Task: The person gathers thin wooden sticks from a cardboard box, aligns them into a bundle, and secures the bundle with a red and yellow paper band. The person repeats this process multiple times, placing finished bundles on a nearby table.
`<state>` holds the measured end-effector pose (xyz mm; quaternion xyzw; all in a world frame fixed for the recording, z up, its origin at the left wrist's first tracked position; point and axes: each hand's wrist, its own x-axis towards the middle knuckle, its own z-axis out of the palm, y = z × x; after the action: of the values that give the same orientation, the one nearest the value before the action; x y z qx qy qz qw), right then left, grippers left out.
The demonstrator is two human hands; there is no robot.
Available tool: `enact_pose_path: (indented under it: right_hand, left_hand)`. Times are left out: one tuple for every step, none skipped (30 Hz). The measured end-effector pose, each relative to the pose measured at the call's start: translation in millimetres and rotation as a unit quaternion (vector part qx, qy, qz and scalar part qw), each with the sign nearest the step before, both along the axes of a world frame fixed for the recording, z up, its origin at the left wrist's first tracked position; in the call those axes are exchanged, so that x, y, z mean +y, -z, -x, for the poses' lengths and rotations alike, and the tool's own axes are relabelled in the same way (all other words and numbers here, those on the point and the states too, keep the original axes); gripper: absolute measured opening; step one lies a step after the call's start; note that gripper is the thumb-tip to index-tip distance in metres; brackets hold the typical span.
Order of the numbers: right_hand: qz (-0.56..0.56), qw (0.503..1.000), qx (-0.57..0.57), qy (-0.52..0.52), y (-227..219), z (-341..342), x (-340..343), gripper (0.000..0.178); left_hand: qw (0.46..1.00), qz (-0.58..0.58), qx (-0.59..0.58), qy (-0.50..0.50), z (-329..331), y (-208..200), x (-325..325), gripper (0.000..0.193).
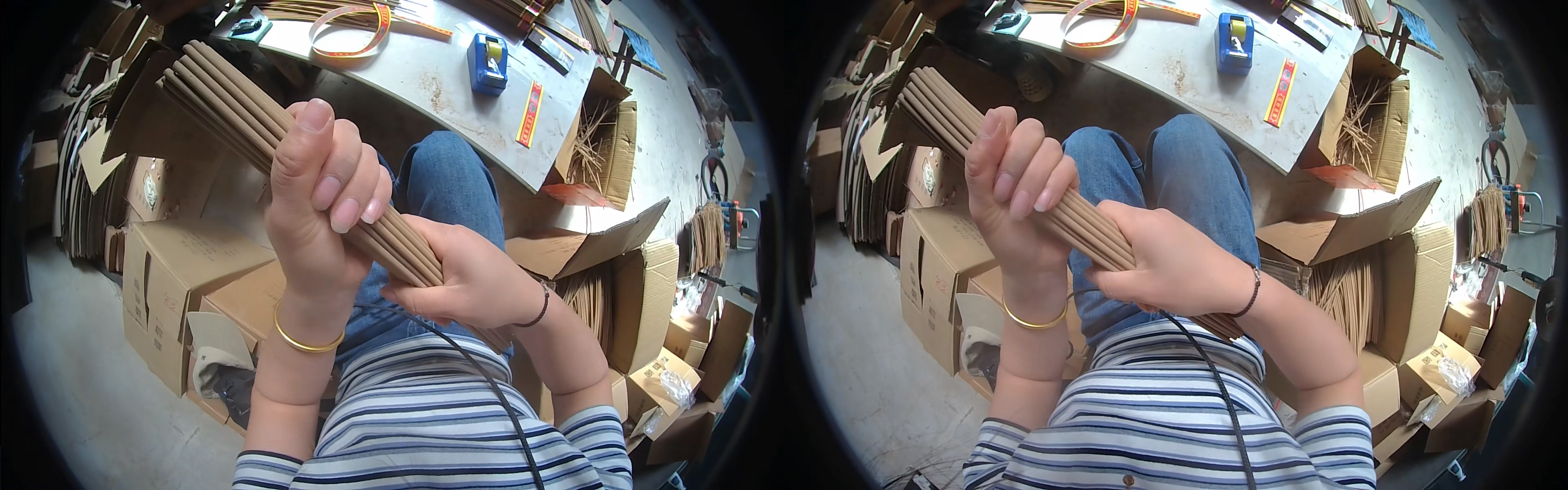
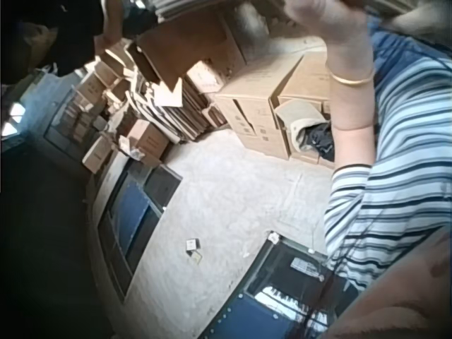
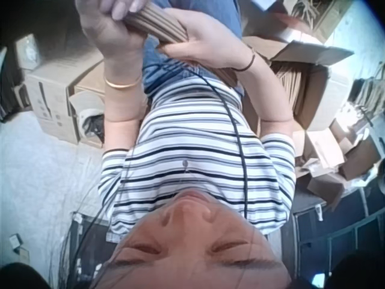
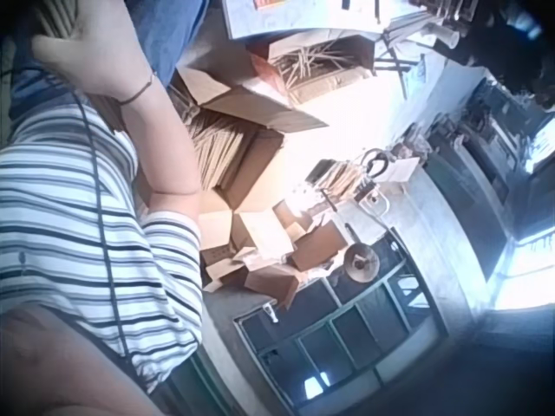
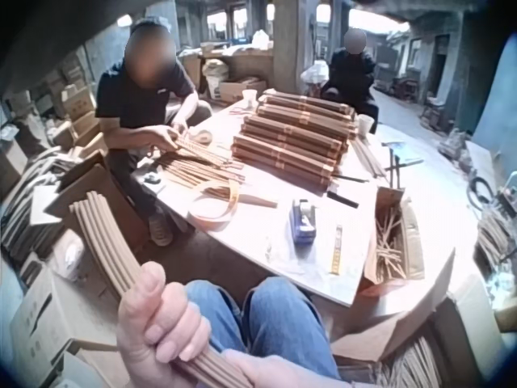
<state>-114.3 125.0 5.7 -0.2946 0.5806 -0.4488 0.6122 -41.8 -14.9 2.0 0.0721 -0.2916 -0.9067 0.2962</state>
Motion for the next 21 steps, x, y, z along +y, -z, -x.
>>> enact_pose_path:
  right_hand:
    - [0.005,1.0,0.008,0.004,0,0,0,0.028]
    - [0.01,1.0,0.017,0.007,0,-1,0,0.028]
    - [0.056,0.99,0.127,0.031,6,-5,0,0.028]
    - [0.1,0.965,0.236,0.055,15,-11,-1,0.027]
    - [0.142,0.926,0.341,0.078,19,-14,-2,0.027]
    - [0.096,0.976,0.188,0.052,16,-11,1,0.026]
    - [0.048,0.998,0.029,0.024,3,-4,0,0.025]
    - [-0.002,0.991,-0.131,-0.005,-4,0,-1,0.024]
    - [0.02,0.979,-0.199,-0.033,2,3,0,0.023]
    - [0.041,0.962,-0.265,-0.059,10,5,1,0.022]
    - [0.062,0.938,-0.33,-0.085,14,5,1,0.022]
    - [0.043,0.953,-0.29,-0.08,13,4,1,0.022]
    - [0.077,0.99,-0.117,-0.022,15,-2,-1,0.023]
    - [0.108,0.992,0.06,0.036,18,-11,-2,0.024]
    - [0.135,0.958,0.236,0.092,22,-18,-3,0.024]
    - [0.089,0.927,0.348,0.104,27,-20,-4,0.028]
    - [0.086,0.923,0.361,0.103,28,-20,-5,0.029]
    - [0.084,0.918,0.374,0.103,28,-19,-5,0.029]
    - [0.081,0.913,0.387,0.104,28,-18,-7,0.03]
    - [0.049,0.962,0.258,0.078,23,-13,-6,0.03]
    - [0.017,0.991,0.124,0.05,12,-5,-5,0.03]
  left_hand:
    - [1.0,0.011,0.01,0.017,0,1,-1,0.024]
    - [1.0,0.023,-0.006,-0.002,1,0,0,0.024]
    - [0.999,0.034,-0.021,-0.022,2,-3,2,0.024]
    - [0.997,0.046,-0.037,-0.041,3,-4,4,0.024]
    - [0.999,0.03,-0.016,-0.02,3,-3,4,0.024]
    - [1.0,0.015,0.004,0.001,2,-1,2,0.024]
    - [0.999,0.0,0.025,0.021,0,1,0,0.024]
    - [0.992,-0.054,0.087,0.069,0,2,-1,0.023]
    - [0.976,-0.106,0.149,0.116,1,4,-3,0.023]
    - [0.951,-0.159,0.21,0.163,1,5,-4,0.023]
    - [0.959,-0.15,0.189,0.146,1,4,-4,0.024]
    - [0.967,-0.141,0.167,0.129,0,2,-4,0.025]
    - [0.975,-0.131,0.144,0.111,0,2,-4,0.025]
    - [0.994,-0.053,0.076,0.061,0,3,-4,0.025]
    - [1.0,0.003,0.018,-0.006,1,2,-1,0.024]
    - [0.995,0.059,-0.039,-0.073,4,-1,5,0.024]
    - [0.979,0.115,-0.096,-0.14,6,-3,11,0.023]
    - [0.976,0.093,-0.11,-0.162,7,-4,14,0.019]
    - [0.99,0.046,-0.073,-0.111,6,-1,10,0.019]
    - [0.998,-0.001,-0.037,-0.059,4,3,4,0.019]
    - [0.999,-0.049,0.0,-0.007,3,6,0,0.019]
